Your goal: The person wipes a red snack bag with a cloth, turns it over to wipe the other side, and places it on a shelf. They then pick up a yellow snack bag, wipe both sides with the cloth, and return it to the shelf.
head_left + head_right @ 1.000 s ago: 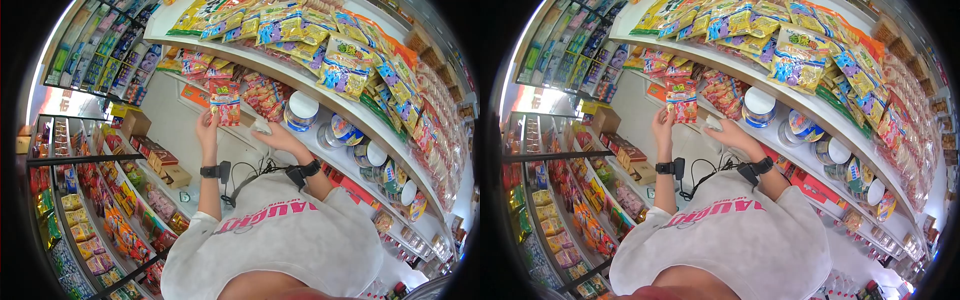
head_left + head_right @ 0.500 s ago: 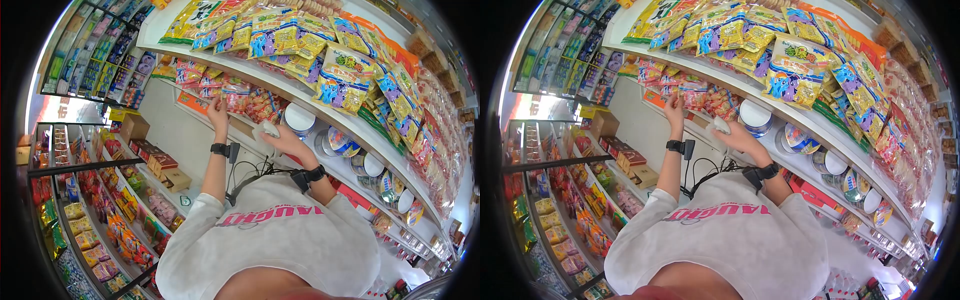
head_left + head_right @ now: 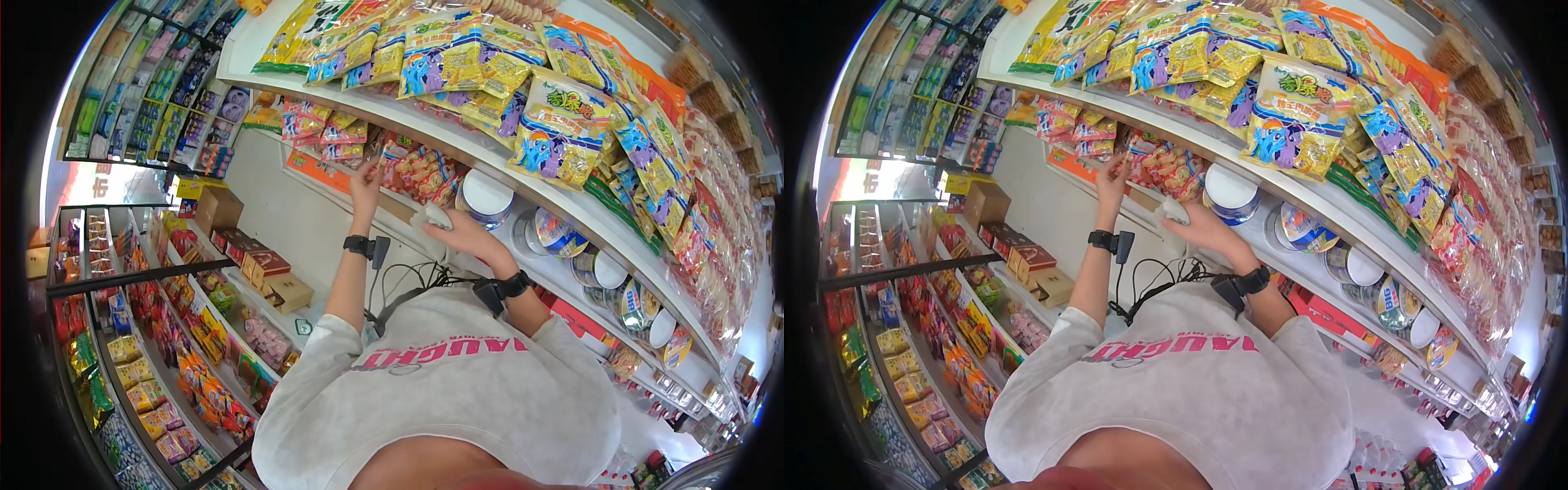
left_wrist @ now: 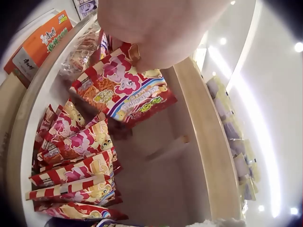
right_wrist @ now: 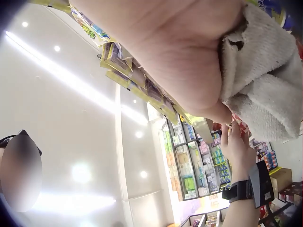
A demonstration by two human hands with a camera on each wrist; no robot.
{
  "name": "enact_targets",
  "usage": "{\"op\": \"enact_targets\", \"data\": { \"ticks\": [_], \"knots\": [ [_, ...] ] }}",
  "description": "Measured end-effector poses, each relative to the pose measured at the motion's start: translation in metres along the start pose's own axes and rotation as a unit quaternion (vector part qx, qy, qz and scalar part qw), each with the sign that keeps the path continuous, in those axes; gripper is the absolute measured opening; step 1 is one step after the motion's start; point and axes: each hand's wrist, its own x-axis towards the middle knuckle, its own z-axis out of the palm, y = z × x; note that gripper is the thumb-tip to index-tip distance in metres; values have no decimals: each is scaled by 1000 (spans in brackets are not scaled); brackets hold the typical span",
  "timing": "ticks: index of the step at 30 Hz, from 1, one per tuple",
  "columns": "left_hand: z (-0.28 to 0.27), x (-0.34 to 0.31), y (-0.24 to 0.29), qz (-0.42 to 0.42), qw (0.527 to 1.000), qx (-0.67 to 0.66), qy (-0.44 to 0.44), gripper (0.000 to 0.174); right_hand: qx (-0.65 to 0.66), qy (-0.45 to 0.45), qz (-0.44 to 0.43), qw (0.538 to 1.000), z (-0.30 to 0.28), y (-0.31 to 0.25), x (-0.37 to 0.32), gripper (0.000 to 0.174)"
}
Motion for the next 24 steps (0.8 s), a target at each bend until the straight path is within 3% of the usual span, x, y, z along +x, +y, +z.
{"op": "enact_targets", "data": {
  "ticks": [2,6,9,12,15,18,24],
  "knots": [
    [12,0,-11,27,999,-9,-37,29,-3,2,-1,1000,1,2,-2,46],
    [6,-1,12,-48,988,80,-125,44,-9,-1,-4,1000,4,2,-5,44],
    [-2,-6,-28,54,990,113,-61,57,-20,-36,37,998,5,-8,-6,45],
    [-30,-29,24,-83,985,147,-25,58,-11,-27,27,999,17,-5,-7,42],
    [-83,-67,57,-153,986,26,-54,56,8,2,8,1000,36,12,0,39],
    [-140,-121,81,-161,984,-47,-67,50,31,6,16,999,59,30,16,37],
    [-220,-262,115,-196,970,-108,99,44,-29,-87,-28,995,139,19,21,42]
  ]
}}
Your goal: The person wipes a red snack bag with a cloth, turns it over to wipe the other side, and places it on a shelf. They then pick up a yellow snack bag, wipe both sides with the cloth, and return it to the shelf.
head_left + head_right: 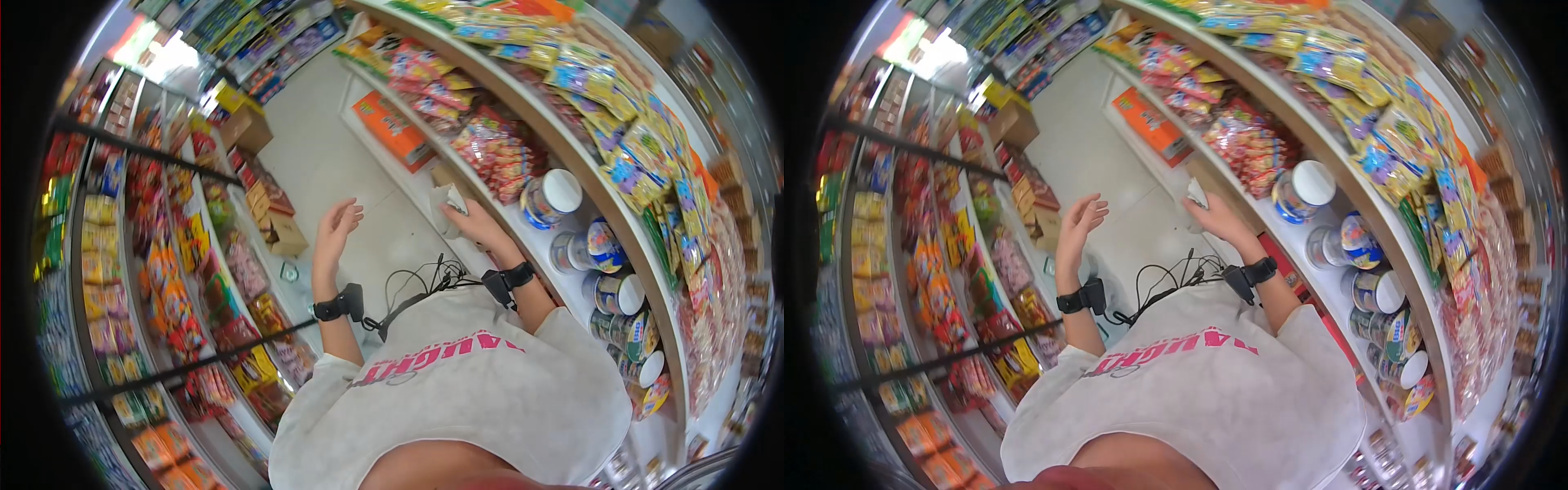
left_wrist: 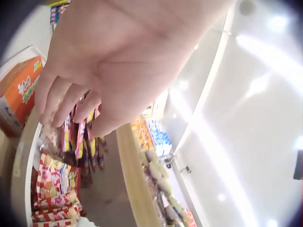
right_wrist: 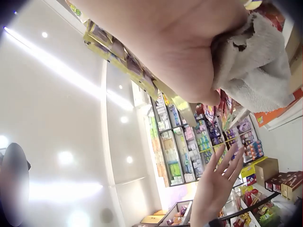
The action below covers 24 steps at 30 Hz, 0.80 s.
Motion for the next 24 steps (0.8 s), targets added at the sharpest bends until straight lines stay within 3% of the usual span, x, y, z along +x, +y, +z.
{"op": "enact_targets", "data": {
  "ticks": [1,5,9,12,13,18,22,24],
  "knots": [
    [-12,-19,-6,2,1000,-14,16,44,7,-66,87,994,13,-28,-3,47],
    [-39,-94,-37,13,996,-62,65,43,124,-99,57,986,90,-73,-16,58],
    [-51,-148,-48,-7,996,-66,65,42,278,-193,129,932,155,-109,-37,55],
    [-52,-176,-72,39,991,-87,97,29,229,-233,149,933,193,-127,-61,57],
    [-57,-193,-55,35,992,-69,103,20,227,-234,153,933,205,-124,-66,56],
    [-73,-243,-74,38,964,-125,232,20,177,-273,164,931,250,-105,-85,52],
    [-90,-275,-99,44,933,-127,333,17,87,-440,80,890,267,-120,-90,51],
    [-85,-293,-99,65,910,-161,378,21,91,-475,41,874,277,-122,-90,44]
  ]
}}
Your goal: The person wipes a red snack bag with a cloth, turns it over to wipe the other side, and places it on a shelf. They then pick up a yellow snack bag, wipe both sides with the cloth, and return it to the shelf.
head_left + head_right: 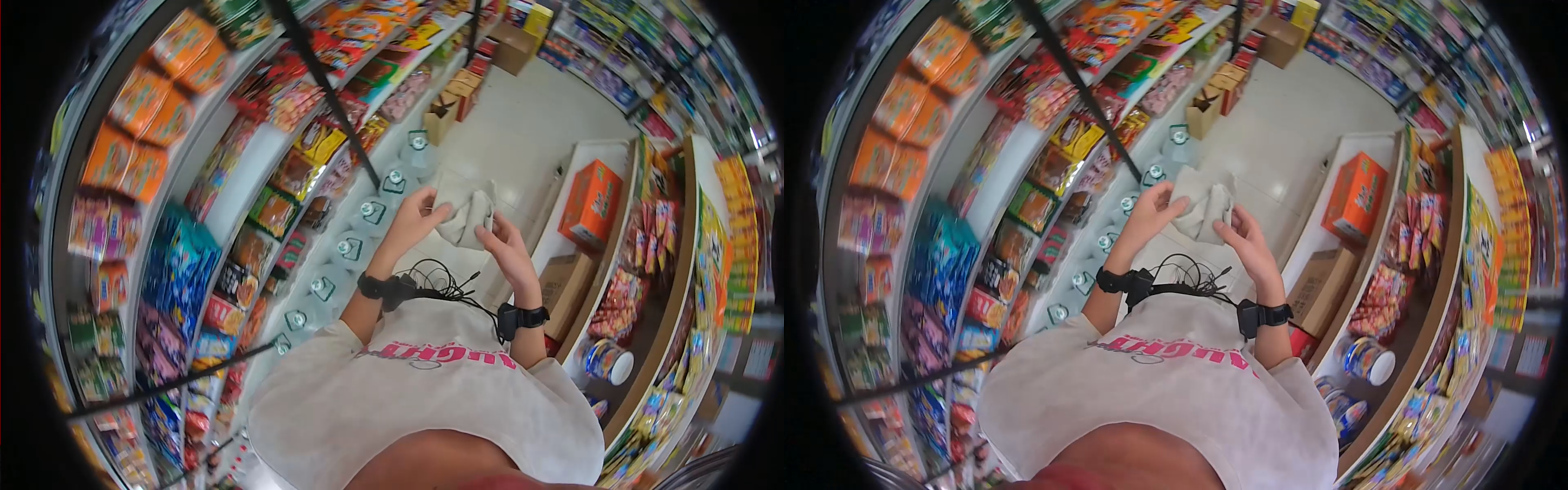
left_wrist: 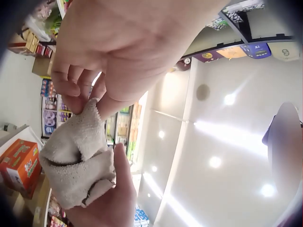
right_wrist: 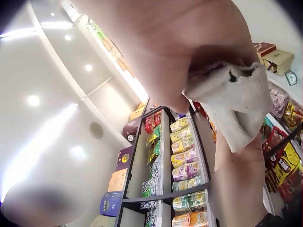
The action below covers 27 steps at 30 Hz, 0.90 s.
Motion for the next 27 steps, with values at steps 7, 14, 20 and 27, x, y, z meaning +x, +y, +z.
{"op": "enact_targets", "data": {
  "ticks": [7,14,20,27],
  "knots": [
    [-1,-43,33,50,992,-101,54,61,-87,-30,-79,993,1,6,22,30],
    [-14,-79,23,35,978,64,197,43,-127,10,-106,986,13,34,23,21],
    [-30,-108,34,21,947,117,298,38,-107,-52,-205,972,41,25,18,15],
    [-78,-146,41,53,987,45,142,41,-130,-176,-209,953,123,9,12,15]
  ]
}}
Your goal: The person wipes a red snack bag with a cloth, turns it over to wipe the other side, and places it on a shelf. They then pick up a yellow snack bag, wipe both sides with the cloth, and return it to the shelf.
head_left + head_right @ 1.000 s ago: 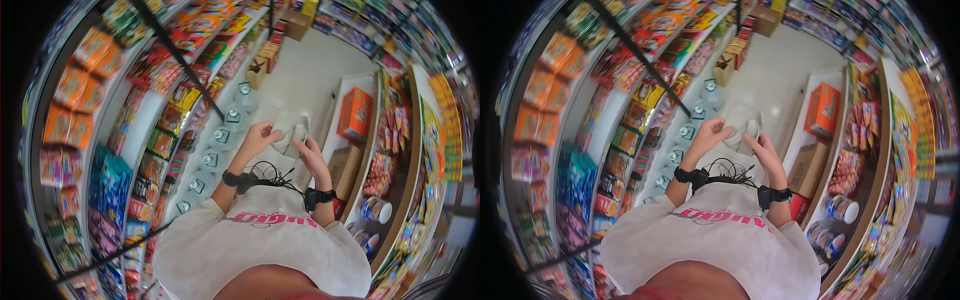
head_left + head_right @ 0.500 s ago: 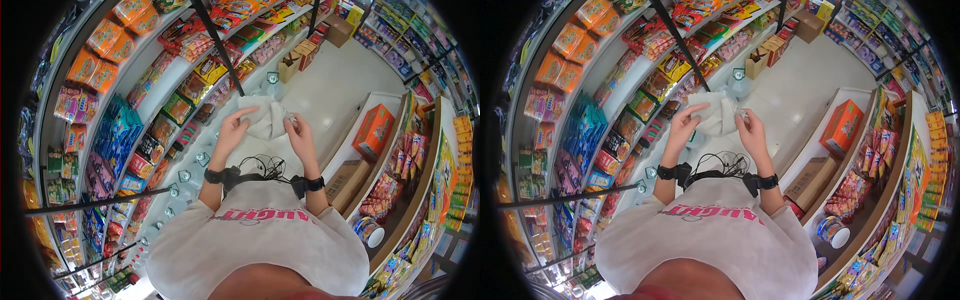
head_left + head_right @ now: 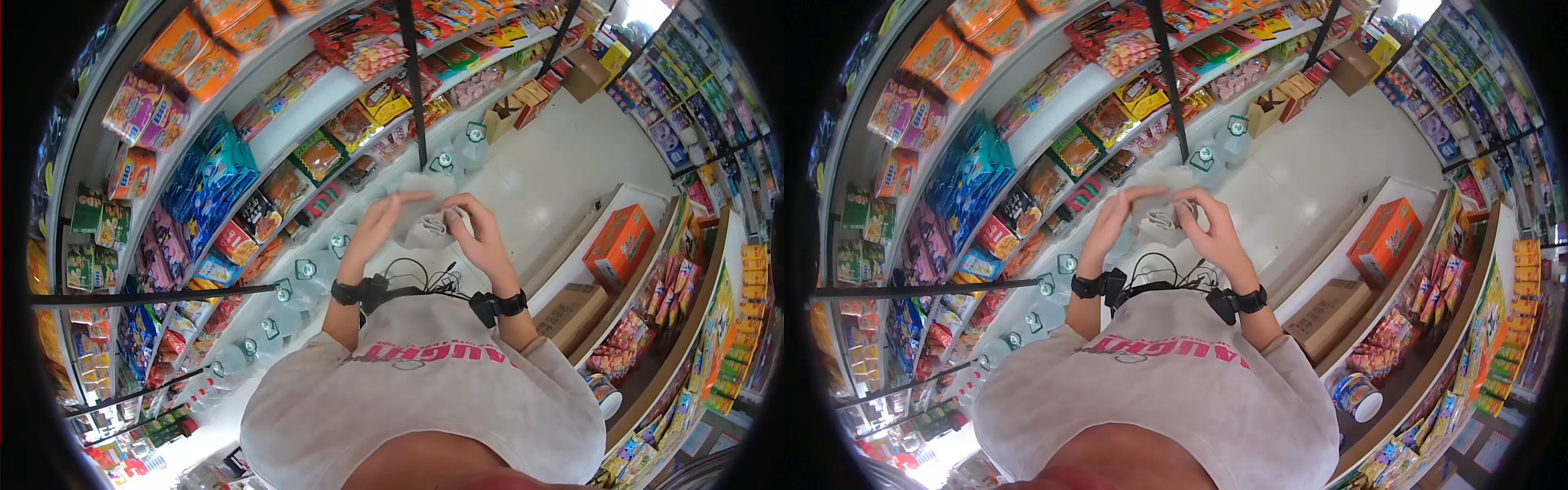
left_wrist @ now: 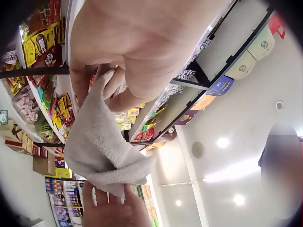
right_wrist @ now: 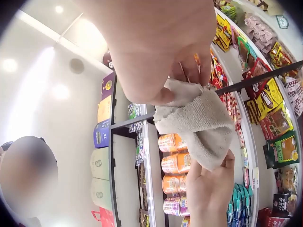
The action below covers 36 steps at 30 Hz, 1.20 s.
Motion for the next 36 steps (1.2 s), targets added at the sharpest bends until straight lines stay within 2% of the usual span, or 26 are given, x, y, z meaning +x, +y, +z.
{"op": "enact_targets", "data": {
  "ticks": [2,3,5,6,9,11,12,15,18,21,22,25,27,30,32,34,36],
  "knots": [
    [-25,-12,-15,27,998,-28,-48,43,-82,39,-19,996,30,0,18,14],
    [-40,-15,-20,47,996,-30,-66,43,-70,60,-17,996,45,5,28,14],
    [-61,-25,5,55,993,100,-40,41,-44,100,-15,994,78,28,48,14],
    [-76,-30,13,57,984,164,-25,40,-36,92,-11,995,97,37,58,15],
    [-125,-46,-3,5,984,174,36,37,-30,78,3,996,150,57,78,21],
    [-154,-50,-28,-12,993,73,91,36,-49,84,1,995,188,61,91,26],
    [-165,-48,-30,-19,993,22,118,36,6,77,53,996,202,54,95,41],
    [-192,-39,-32,42,983,-115,135,44,110,61,176,976,224,36,109,56],
    [-208,-26,-35,5,984,-74,164,51,199,-52,287,936,227,56,123,61],
    [-227,-2,-54,79,980,61,171,56,133,-113,266,948,226,60,150,54],
    [-231,6,-58,63,982,-1,176,55,123,-111,249,954,226,66,162,51],
    [-240,26,-65,7,975,-48,216,55,81,-120,191,971,224,94,194,41],
    [-244,42,-68,3,963,-45,265,52,30,-139,128,982,224,109,223,35],
    [-267,75,-86,-19,947,2,321,44,-16,-103,12,994,229,130,264,31],
    [-288,101,-108,-31,928,41,368,34,-16,-132,7,991,234,137,298,34],
    [-321,127,-143,-8,913,148,381,30,-41,-163,-8,986,247,152,330,41],
    [-334,144,-149,0,882,220,416,28,-57,-216,7,975,260,172,363,41]
  ]
}}
